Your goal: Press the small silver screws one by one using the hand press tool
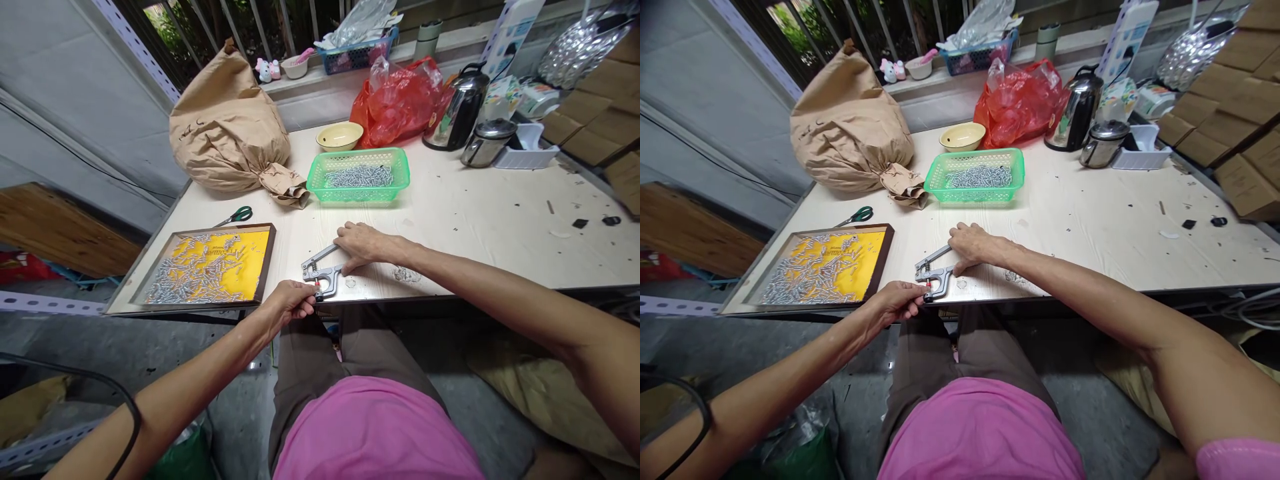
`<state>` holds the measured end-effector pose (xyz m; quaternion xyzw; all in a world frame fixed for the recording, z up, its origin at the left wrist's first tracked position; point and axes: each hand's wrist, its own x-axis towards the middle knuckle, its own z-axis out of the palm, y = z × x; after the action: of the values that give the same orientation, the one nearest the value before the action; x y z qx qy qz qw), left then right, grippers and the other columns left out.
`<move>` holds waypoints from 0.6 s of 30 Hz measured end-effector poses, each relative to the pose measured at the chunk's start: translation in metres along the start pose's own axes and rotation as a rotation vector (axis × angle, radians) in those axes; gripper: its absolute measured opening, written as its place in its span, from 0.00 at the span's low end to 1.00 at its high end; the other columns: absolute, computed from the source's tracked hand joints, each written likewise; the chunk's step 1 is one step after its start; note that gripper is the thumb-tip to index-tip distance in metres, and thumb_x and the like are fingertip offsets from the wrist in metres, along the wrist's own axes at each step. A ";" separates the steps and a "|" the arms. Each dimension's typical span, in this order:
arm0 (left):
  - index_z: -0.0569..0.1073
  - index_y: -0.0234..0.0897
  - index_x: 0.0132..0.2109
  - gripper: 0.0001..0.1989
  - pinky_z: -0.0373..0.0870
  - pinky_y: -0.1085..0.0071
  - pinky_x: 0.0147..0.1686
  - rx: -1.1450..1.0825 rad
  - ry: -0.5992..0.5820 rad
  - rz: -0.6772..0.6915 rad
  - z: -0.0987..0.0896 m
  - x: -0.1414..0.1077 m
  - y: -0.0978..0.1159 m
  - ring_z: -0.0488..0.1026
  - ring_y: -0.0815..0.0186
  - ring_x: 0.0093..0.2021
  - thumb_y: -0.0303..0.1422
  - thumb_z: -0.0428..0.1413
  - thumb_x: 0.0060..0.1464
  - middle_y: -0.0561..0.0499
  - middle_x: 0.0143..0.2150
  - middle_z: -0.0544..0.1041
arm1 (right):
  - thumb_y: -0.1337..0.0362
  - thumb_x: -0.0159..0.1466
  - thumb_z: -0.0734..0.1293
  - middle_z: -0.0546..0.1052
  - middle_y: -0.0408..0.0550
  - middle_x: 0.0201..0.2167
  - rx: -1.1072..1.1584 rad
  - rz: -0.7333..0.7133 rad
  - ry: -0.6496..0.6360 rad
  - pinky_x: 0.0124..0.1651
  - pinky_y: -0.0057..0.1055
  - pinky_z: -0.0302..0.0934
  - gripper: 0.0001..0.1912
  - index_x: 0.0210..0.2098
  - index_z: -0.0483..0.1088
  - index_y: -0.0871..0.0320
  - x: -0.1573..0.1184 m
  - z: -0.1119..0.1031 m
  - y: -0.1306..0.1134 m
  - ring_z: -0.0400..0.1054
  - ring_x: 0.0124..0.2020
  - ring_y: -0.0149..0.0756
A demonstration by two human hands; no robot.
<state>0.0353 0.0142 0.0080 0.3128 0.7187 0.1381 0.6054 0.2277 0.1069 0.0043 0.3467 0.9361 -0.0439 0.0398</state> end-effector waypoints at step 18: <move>0.69 0.26 0.50 0.20 0.64 0.63 0.49 1.054 0.319 0.962 0.037 0.011 0.007 0.65 0.56 0.50 0.36 0.53 0.55 0.38 0.49 0.71 | 0.48 0.56 0.67 0.72 0.57 0.36 -0.010 -0.079 0.079 0.41 0.40 0.58 0.22 0.40 0.71 0.60 -0.018 0.038 0.010 0.65 0.40 0.48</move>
<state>0.0714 0.0198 -0.0052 0.8198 0.5524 0.0686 0.1346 0.2490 0.0986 -0.0324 0.3107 0.9501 -0.0268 0.0027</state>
